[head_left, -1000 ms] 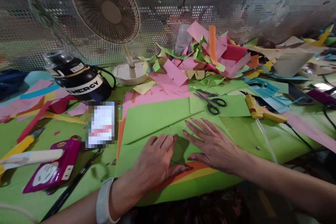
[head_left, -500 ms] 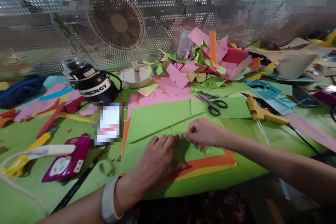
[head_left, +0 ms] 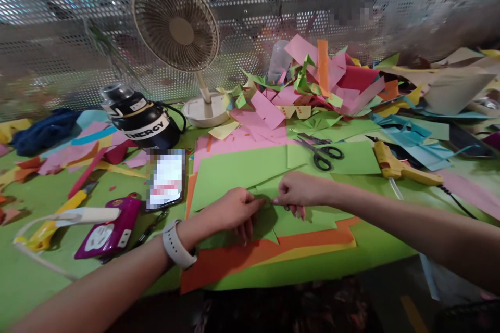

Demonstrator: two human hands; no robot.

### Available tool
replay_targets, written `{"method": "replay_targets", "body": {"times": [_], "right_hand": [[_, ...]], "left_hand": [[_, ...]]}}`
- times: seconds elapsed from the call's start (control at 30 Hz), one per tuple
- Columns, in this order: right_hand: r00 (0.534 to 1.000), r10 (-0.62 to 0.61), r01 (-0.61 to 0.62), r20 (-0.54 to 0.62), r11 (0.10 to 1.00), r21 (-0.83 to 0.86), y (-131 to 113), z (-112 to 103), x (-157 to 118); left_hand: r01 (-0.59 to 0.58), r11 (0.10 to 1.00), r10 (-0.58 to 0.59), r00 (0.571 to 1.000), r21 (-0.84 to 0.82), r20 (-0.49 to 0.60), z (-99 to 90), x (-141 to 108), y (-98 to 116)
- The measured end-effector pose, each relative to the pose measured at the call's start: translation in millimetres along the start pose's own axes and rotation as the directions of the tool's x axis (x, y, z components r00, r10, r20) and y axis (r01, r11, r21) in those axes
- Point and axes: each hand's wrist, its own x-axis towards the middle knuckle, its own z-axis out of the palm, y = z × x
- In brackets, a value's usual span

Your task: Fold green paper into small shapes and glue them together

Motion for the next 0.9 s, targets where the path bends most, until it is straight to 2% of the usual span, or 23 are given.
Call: {"method": "replay_targets", "body": {"times": [0.17, 0.3, 0.57, 0.9], "right_hand": [[0.999, -0.034, 0.034, 0.031, 0.999, -0.002, 4, -2, 4], [0.998, -0.04, 0.039, 0.042, 0.999, 0.012, 5, -2, 6], [0.999, -0.029, 0.03, 0.041, 0.999, -0.018, 1, -2, 5], [0.999, -0.009, 0.009, 0.045, 1.0, 0.004, 2, -3, 5]], "left_hand": [[0.007, 0.995, 0.0, 0.997, -0.095, 0.071, -2.0, 3, 5], [-0.009, 0.991, 0.024, 0.994, -0.132, 0.111, -5.2, 7, 1], [0.018, 0.987, 0.004, 0.991, -0.16, 0.134, -7.0, 12, -1], [0.055, 0.987, -0.03, 0.986, -0.149, 0.161, -10.6, 6, -1]]}}
